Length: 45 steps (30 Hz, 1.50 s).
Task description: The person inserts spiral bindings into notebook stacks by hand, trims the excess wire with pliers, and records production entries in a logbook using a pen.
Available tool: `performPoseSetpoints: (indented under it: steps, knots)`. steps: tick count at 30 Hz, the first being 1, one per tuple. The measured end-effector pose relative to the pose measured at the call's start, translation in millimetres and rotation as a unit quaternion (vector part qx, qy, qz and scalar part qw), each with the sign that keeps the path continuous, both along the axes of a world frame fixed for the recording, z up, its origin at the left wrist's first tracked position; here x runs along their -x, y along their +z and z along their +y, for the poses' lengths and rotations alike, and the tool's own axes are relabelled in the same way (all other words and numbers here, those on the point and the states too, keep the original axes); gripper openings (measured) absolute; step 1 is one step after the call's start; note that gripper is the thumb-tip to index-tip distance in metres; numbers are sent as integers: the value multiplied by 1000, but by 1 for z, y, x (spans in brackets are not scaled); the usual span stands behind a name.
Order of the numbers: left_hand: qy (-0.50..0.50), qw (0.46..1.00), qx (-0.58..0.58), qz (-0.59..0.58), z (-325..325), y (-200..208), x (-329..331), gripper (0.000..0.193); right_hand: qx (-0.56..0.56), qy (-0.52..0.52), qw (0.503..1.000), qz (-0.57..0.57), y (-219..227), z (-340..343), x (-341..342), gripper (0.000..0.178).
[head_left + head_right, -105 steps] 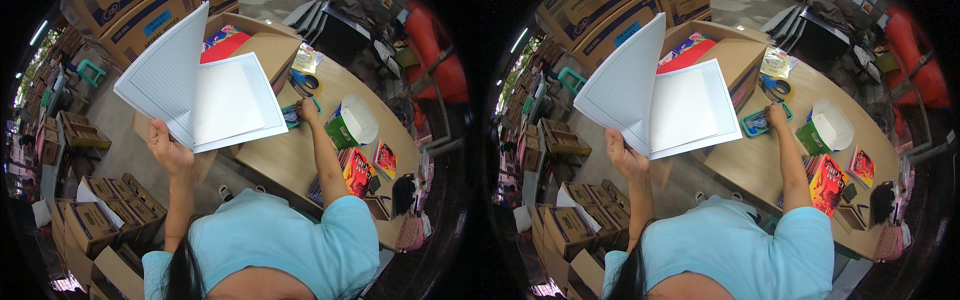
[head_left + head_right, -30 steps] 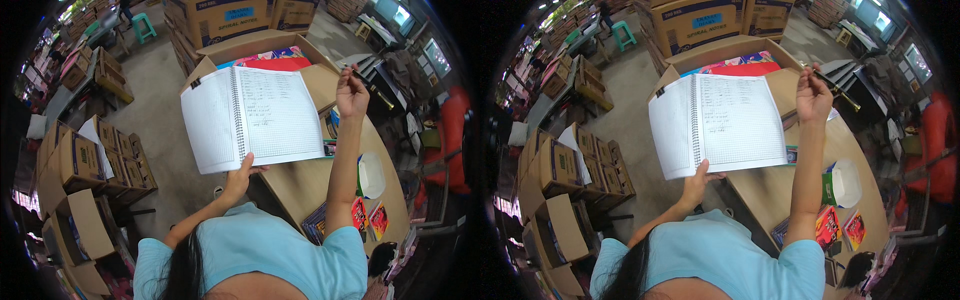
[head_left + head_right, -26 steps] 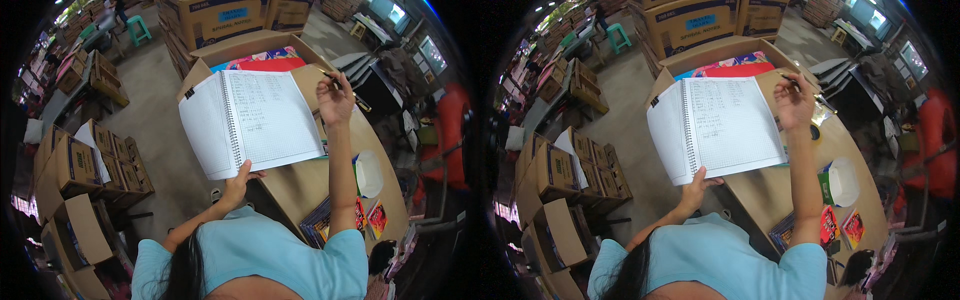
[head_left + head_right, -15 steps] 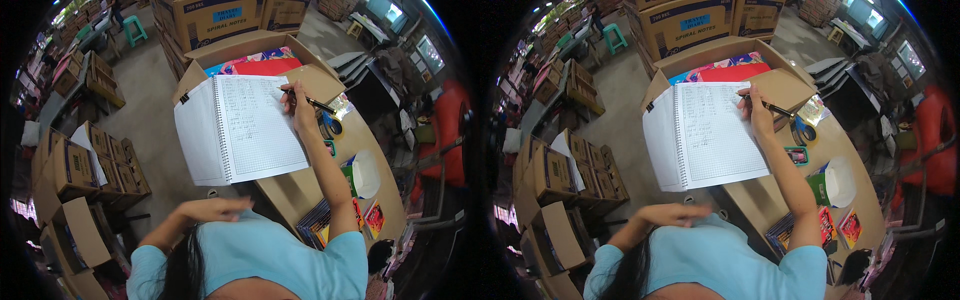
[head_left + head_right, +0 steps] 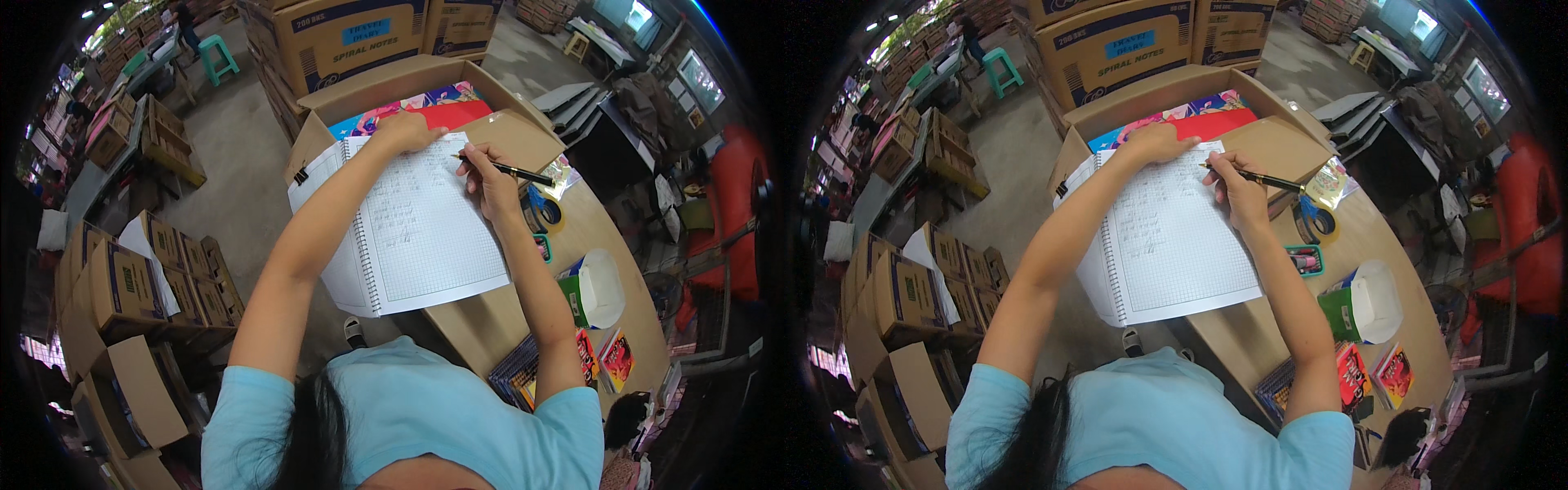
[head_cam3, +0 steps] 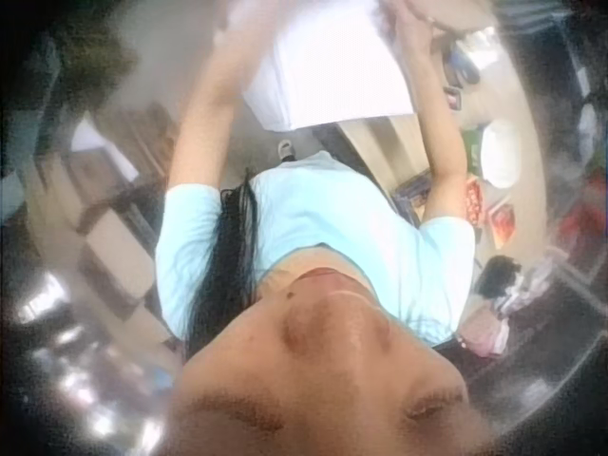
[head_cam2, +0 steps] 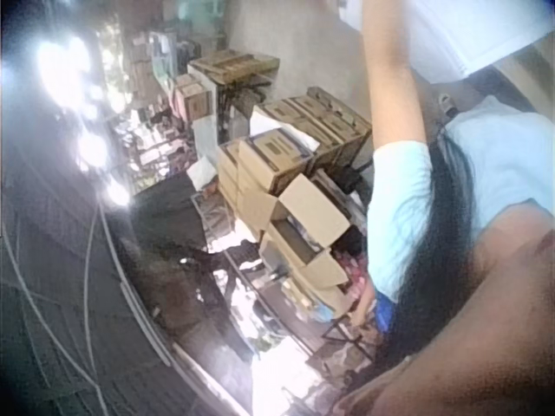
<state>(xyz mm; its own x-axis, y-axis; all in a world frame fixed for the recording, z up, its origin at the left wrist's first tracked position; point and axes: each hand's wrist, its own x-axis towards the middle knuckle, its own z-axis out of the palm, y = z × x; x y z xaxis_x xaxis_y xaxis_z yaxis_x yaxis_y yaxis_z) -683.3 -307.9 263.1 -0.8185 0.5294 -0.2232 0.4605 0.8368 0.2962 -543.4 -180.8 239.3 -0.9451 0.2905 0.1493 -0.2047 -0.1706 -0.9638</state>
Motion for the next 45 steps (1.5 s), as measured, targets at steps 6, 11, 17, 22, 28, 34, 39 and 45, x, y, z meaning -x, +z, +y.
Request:
performPoseSetpoints:
  steps: [6, 11, 17, 22, 28, 34, 39, 45]
  knots:
    - [-79, 993, -86, -30, -12, -31, 31, 78, -47, 63, 996, -44, -4, 16, 27, 20]
    - [-72, 987, -144, 14, -19, -24, 20, 78, -63, 36, 997, -36, 0, 12, 24, 20]
    - [-162, 968, -184, -57, -25, -20, 27, 93, -131, 28, 990, -33, 6, 5, 32, 26]
    - [-178, 964, -191, -47, -34, -33, 27, 105, -188, 23, 979, -71, -5, 10, 36, 31]
    - [-212, 953, -216, -31, -20, -49, 31, 97, -176, -8, 982, -70, -13, 15, 42, 24]
    - [-174, 963, -175, -110, -25, -35, 26, 97, -188, 36, 980, -44, -10, 14, 42, 25]
    - [-186, 959, -191, -99, -24, -46, 33, 97, -206, 32, 978, -27, -16, 16, 47, 26]
    - [-203, 953, -190, -117, -18, -46, 29, 101, -179, 15, 983, -34, -19, 19, 37, 24]
